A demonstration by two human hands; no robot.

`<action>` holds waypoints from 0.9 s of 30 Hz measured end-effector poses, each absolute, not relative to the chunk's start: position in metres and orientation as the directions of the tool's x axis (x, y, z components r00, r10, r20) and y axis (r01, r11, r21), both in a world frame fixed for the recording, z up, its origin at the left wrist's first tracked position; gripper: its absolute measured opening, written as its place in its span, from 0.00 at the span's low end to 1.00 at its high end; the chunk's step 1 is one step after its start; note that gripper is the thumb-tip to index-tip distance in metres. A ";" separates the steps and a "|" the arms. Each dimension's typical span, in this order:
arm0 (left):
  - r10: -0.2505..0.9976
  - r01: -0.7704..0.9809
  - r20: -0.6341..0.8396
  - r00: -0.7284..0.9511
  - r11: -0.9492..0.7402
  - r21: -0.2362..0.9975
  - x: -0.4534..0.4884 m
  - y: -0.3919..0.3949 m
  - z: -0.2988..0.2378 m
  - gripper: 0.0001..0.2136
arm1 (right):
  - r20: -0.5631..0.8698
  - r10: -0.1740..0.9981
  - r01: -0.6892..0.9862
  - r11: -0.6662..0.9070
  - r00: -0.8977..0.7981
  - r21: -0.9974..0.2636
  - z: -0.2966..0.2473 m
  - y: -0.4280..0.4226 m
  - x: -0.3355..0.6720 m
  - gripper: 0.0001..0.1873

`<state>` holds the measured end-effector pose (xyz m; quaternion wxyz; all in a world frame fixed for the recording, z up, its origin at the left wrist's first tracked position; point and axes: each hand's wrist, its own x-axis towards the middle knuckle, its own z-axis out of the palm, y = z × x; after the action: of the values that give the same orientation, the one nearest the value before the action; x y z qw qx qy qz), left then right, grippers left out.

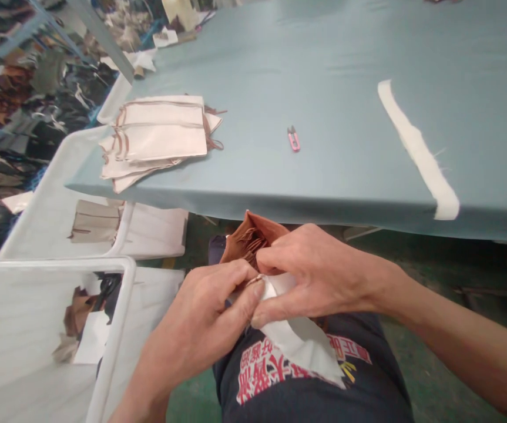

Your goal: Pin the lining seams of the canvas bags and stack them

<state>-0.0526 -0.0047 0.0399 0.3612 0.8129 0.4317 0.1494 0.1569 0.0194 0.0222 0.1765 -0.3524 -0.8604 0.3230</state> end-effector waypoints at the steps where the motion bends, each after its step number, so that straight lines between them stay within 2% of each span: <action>1: 0.815 0.589 -0.064 0.576 -0.359 0.724 -0.053 -0.004 0.039 0.13 | 0.043 0.720 0.482 0.506 -0.692 -0.715 0.023 0.020 0.158 0.25; 6: 0.831 0.511 -0.020 0.556 -0.323 0.796 -0.057 -0.001 0.029 0.08 | -0.055 0.687 0.405 0.360 -0.724 -0.841 0.019 0.023 0.163 0.17; 12: 0.806 0.505 0.085 0.586 -0.445 0.739 -0.061 -0.009 0.024 0.04 | -0.077 0.650 0.299 0.239 -0.756 -0.924 0.010 0.024 0.166 0.14; 17: 0.770 0.541 0.194 0.608 -0.581 0.608 -0.061 -0.016 0.022 0.07 | -0.052 0.721 0.377 0.299 -0.691 -0.876 0.009 0.019 0.161 0.10; 20: 0.735 0.562 0.271 0.622 -0.660 0.499 -0.061 -0.015 0.018 0.06 | -0.028 0.784 0.394 0.281 -0.620 -0.875 0.007 0.015 0.156 0.08; 24: 0.662 0.562 0.362 0.656 -0.749 0.352 -0.064 -0.012 0.012 0.07 | -0.056 0.846 0.376 0.175 -0.530 -0.910 0.001 0.008 0.149 0.08; 27: 0.582 0.530 0.364 0.727 -0.813 0.241 -0.068 -0.011 0.008 0.10 | -0.112 0.875 0.248 0.010 -0.472 -0.969 -0.006 0.000 0.144 0.08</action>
<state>-0.0682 -0.0111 0.0079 0.0604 0.9272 0.3001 0.2158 0.1444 -0.0003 -0.0062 0.2812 -0.4303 -0.6525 0.5568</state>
